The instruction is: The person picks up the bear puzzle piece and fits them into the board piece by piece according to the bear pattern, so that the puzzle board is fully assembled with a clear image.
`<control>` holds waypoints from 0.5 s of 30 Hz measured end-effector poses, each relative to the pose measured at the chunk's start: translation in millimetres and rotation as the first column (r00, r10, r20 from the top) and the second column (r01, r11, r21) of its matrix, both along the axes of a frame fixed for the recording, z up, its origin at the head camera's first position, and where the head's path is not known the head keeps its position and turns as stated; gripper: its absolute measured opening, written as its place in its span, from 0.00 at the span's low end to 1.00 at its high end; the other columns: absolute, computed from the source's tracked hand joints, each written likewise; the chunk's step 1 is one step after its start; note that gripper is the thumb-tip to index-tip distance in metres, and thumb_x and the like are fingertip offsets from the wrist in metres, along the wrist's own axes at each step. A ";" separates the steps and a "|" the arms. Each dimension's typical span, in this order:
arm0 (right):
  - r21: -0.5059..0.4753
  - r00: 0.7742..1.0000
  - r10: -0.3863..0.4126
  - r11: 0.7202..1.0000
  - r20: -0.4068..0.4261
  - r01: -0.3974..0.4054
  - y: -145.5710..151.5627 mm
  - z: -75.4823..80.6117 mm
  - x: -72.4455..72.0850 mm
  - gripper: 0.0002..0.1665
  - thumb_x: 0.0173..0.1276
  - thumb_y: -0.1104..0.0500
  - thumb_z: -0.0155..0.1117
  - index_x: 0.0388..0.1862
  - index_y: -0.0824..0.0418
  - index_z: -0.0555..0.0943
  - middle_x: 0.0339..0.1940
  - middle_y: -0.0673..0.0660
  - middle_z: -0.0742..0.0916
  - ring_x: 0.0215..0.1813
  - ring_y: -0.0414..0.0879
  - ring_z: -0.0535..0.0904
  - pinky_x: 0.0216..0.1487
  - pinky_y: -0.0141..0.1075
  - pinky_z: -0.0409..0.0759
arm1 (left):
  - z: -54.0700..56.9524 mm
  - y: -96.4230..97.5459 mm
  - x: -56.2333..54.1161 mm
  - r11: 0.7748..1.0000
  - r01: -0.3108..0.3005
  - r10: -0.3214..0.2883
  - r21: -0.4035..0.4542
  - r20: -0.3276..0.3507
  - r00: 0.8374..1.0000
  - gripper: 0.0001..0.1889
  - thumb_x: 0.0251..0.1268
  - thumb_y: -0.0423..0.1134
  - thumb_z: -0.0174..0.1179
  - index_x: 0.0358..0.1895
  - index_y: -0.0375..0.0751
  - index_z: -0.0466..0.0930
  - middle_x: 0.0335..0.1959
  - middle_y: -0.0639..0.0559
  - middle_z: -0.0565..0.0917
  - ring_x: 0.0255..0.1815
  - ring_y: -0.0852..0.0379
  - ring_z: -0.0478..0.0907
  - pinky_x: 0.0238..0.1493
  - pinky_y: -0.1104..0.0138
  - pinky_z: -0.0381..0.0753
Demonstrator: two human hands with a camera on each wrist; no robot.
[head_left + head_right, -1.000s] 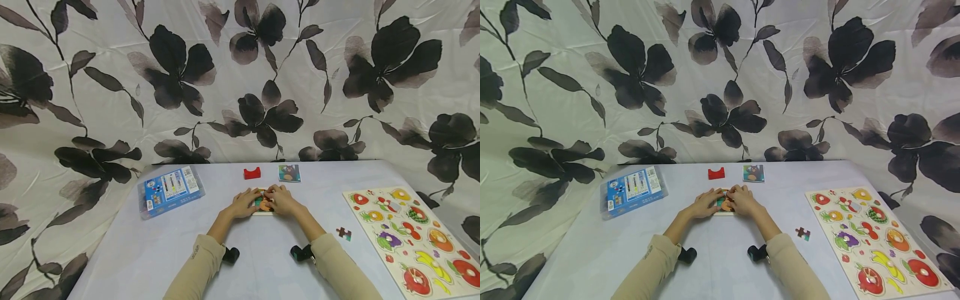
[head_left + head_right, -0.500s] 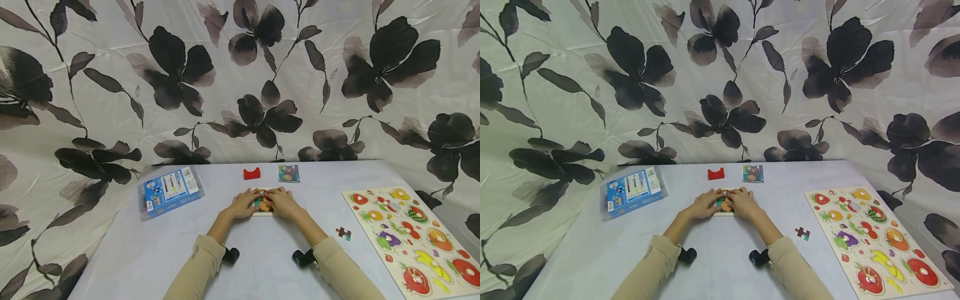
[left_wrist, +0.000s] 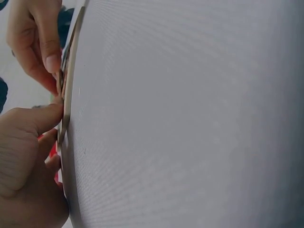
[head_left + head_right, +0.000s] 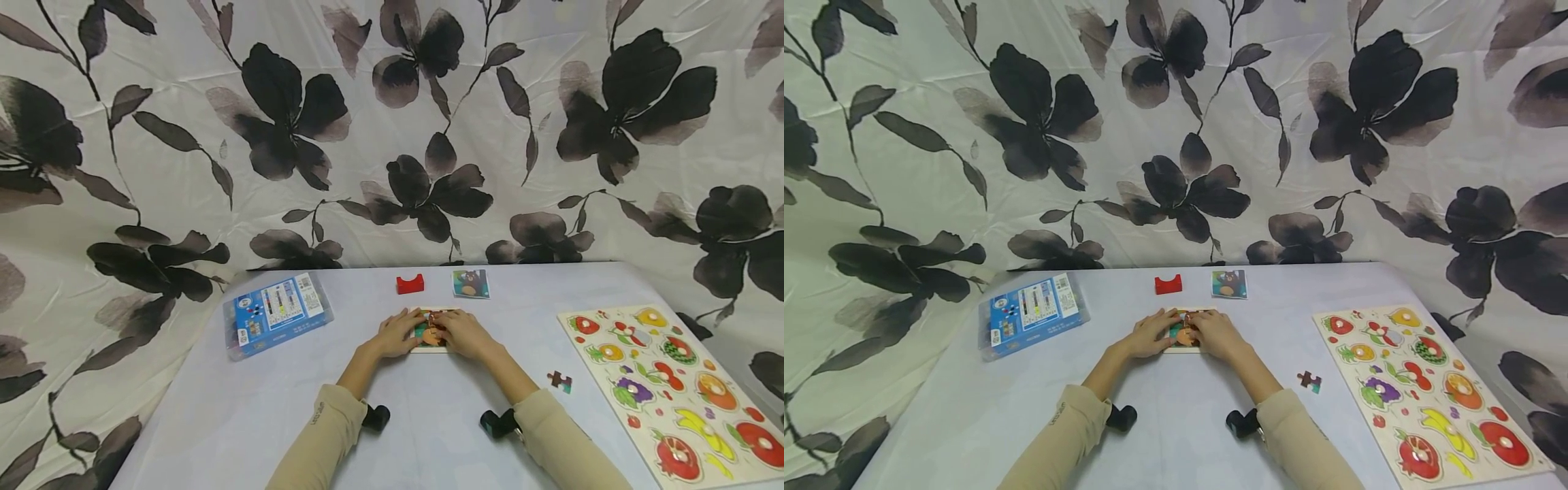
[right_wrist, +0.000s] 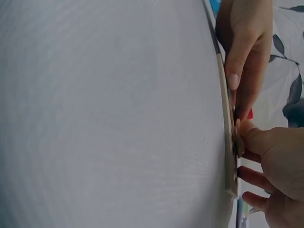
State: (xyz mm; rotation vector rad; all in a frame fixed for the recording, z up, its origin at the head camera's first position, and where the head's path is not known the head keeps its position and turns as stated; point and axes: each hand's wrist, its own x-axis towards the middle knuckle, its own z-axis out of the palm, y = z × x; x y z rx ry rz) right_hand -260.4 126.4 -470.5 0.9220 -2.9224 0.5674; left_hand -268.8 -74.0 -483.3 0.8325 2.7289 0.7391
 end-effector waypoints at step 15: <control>-0.050 0.996 0.077 0.996 -0.038 -0.079 -3.0 -0.9 -10.6 0.18 0.60 0.65 0.66 0.49 0.71 0.81 0.49 0.64 0.84 0.53 0.56 0.79 0.55 0.52 0.71 | -13.2 -5.2 -8.7 0.998 0.020 -0.021 0.067 0.005 1.000 0.26 0.69 0.46 0.50 0.68 0.43 0.65 0.74 0.47 0.56 0.74 0.40 0.47 0.67 0.41 0.46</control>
